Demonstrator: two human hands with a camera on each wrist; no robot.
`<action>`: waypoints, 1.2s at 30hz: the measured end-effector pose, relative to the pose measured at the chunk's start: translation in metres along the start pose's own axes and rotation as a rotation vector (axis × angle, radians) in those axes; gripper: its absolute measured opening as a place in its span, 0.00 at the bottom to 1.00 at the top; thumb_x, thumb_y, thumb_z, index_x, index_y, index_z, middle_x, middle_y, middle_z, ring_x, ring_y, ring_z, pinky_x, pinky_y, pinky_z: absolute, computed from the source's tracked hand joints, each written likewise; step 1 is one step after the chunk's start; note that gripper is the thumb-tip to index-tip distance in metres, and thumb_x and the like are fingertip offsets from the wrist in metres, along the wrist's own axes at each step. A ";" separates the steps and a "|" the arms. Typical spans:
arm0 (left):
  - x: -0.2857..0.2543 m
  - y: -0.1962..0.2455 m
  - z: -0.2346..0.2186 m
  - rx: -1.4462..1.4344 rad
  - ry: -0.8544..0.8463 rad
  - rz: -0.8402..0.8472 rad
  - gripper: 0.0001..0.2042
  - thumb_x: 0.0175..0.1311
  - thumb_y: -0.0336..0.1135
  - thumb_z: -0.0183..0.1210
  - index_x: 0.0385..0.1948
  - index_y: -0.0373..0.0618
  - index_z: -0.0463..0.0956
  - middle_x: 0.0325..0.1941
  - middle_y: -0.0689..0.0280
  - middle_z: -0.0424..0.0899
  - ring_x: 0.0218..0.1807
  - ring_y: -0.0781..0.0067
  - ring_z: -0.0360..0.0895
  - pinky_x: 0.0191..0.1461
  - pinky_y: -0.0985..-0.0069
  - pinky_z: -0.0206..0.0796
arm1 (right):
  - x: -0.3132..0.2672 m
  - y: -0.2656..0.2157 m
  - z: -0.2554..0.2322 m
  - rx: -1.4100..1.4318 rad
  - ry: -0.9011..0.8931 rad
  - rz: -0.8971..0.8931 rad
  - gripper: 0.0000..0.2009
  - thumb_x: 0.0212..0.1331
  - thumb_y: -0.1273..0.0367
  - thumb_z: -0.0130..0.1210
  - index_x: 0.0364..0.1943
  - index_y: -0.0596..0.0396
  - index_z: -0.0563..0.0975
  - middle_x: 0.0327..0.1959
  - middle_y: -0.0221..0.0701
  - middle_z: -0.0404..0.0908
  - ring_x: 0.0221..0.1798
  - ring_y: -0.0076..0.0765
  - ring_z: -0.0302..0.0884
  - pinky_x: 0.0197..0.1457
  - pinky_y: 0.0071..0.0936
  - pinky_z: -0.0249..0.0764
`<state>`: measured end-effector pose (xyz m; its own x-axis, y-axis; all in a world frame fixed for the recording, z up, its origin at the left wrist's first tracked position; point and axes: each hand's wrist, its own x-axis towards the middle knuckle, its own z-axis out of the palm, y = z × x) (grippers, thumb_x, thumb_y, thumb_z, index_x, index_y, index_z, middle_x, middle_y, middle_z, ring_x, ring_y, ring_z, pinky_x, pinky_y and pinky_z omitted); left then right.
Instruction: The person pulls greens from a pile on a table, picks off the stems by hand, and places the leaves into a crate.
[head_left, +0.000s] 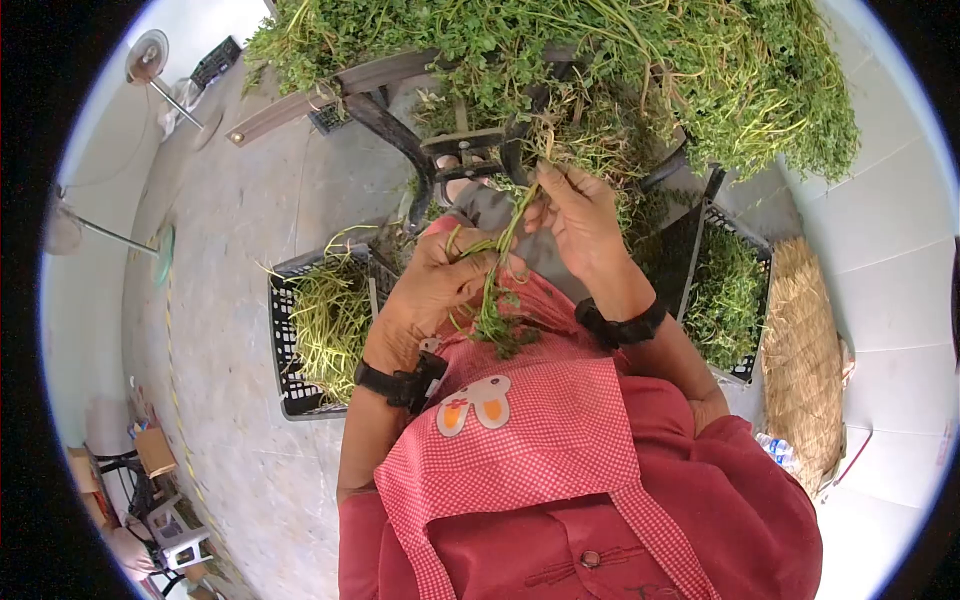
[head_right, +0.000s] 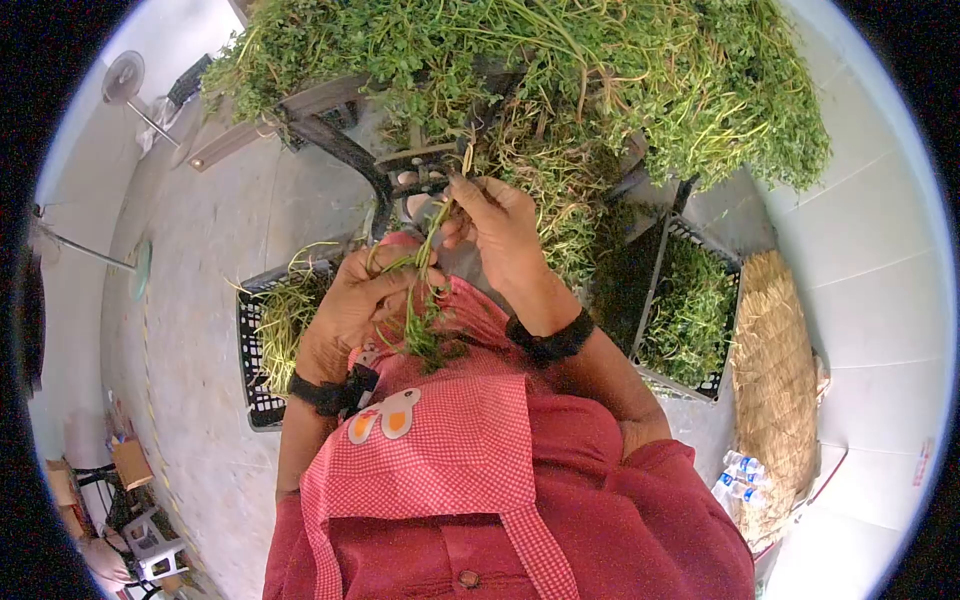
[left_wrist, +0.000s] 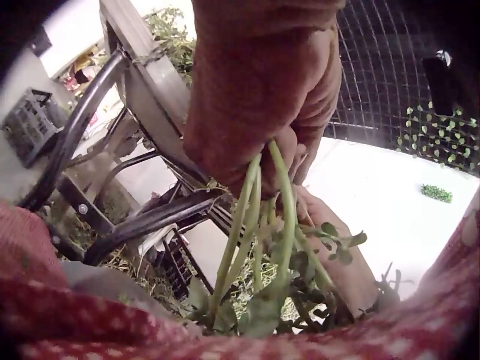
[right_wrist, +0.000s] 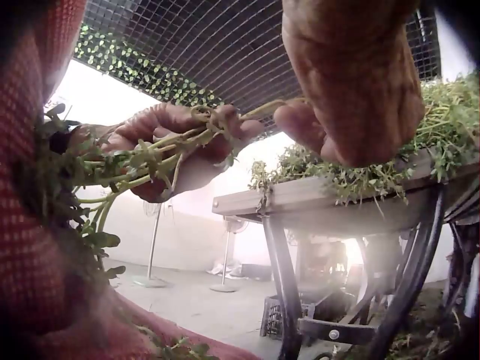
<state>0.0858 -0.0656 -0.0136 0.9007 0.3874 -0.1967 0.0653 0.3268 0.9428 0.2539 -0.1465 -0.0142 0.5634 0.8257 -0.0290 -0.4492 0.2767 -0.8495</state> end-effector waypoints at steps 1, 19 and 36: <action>0.002 -0.005 0.000 -0.128 0.021 0.004 0.07 0.61 0.27 0.53 0.38 0.36 0.75 0.32 0.63 0.81 0.26 0.81 0.69 0.29 0.81 0.63 | 0.000 0.000 0.000 0.005 0.018 -0.001 0.11 0.58 0.65 0.55 0.28 0.60 0.75 0.20 0.30 0.76 0.18 0.22 0.72 0.20 0.19 0.69; 0.007 -0.005 0.002 0.599 0.069 0.301 0.05 0.60 0.28 0.53 0.31 0.38 0.75 0.24 0.69 0.77 0.26 0.83 0.70 0.31 0.81 0.64 | -0.003 -0.001 -0.004 -0.116 -0.037 0.012 0.11 0.57 0.66 0.57 0.26 0.60 0.74 0.17 0.30 0.74 0.15 0.22 0.70 0.17 0.19 0.66; 0.015 -0.009 0.002 0.540 0.272 0.244 0.06 0.54 0.29 0.54 0.23 0.36 0.74 0.17 0.59 0.72 0.22 0.77 0.69 0.29 0.75 0.62 | -0.051 -0.009 0.023 -0.864 -0.158 -0.705 0.07 0.46 0.72 0.60 0.27 0.59 0.75 0.23 0.34 0.74 0.24 0.38 0.74 0.27 0.27 0.69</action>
<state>0.0995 -0.0643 -0.0247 0.7804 0.6236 0.0457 0.1432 -0.2495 0.9577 0.2134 -0.1794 0.0068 0.3801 0.6896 0.6164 0.6003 0.3231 -0.7316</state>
